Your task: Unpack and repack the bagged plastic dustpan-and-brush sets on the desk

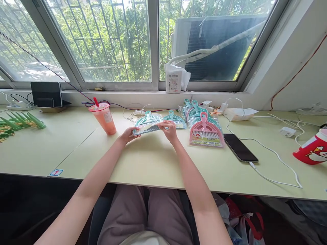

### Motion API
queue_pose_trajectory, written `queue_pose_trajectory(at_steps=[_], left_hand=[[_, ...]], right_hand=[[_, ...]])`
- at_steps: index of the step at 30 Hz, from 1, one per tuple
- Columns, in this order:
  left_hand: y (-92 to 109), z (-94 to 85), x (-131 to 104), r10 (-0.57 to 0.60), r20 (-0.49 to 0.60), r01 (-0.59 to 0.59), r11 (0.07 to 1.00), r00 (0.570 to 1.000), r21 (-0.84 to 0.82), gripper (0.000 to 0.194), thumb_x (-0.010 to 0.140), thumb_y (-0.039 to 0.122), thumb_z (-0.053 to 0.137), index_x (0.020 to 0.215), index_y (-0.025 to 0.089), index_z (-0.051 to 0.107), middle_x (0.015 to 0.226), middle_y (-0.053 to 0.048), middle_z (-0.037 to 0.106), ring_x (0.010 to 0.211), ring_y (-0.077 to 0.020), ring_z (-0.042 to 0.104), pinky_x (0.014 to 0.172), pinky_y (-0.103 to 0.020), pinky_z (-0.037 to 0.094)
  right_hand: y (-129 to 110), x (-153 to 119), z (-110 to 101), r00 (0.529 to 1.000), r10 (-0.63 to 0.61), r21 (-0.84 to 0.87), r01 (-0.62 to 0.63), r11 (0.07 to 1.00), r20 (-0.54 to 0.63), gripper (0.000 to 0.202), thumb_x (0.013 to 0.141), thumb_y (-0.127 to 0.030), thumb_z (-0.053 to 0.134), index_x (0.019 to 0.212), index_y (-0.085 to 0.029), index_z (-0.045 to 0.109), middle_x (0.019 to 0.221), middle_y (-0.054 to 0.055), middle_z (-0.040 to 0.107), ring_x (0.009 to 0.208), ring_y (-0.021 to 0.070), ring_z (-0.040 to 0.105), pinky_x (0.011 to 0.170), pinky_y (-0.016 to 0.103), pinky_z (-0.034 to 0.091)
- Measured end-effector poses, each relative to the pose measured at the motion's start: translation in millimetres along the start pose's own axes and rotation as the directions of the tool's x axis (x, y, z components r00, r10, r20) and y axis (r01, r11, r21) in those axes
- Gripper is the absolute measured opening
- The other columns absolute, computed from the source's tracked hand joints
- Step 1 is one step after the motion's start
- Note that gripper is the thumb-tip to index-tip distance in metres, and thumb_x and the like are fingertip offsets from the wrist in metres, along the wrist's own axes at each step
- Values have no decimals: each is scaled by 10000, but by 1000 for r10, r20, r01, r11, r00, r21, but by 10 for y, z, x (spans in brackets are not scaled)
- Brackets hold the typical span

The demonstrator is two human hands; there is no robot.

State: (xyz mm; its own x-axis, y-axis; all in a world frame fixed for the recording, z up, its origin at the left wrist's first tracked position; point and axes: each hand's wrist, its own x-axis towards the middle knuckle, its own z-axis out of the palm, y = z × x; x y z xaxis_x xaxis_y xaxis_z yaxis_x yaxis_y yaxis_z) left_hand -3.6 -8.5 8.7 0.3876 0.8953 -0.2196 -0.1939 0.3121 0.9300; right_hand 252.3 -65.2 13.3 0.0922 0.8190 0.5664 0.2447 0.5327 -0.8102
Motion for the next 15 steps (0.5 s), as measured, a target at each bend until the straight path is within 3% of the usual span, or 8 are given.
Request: queue_pose_trajectory(at_steps=[7, 15], left_hand=[[37, 62, -78, -29, -42, 33, 996, 999, 86, 90, 776, 137, 627, 864, 125, 644, 665, -46, 660, 571, -155, 678, 468, -211, 507], [15, 87, -74, 9, 109, -23, 992, 994, 127, 87, 786, 180, 677, 841, 124, 637, 630, -9, 625, 525, -136, 670, 419, -182, 455]], right_hand=[[59, 8, -8, 999, 9, -26, -9, 1000, -36, 165, 839, -278, 690, 898, -371, 813, 741, -14, 690, 1127, 255, 555, 1177, 480, 298], [65, 5, -22, 995, 21, -127, -33, 991, -95, 153, 845, -265, 688, 782, -345, 803, 820, -2, 739, 1098, 268, 567, 1153, 479, 299]])
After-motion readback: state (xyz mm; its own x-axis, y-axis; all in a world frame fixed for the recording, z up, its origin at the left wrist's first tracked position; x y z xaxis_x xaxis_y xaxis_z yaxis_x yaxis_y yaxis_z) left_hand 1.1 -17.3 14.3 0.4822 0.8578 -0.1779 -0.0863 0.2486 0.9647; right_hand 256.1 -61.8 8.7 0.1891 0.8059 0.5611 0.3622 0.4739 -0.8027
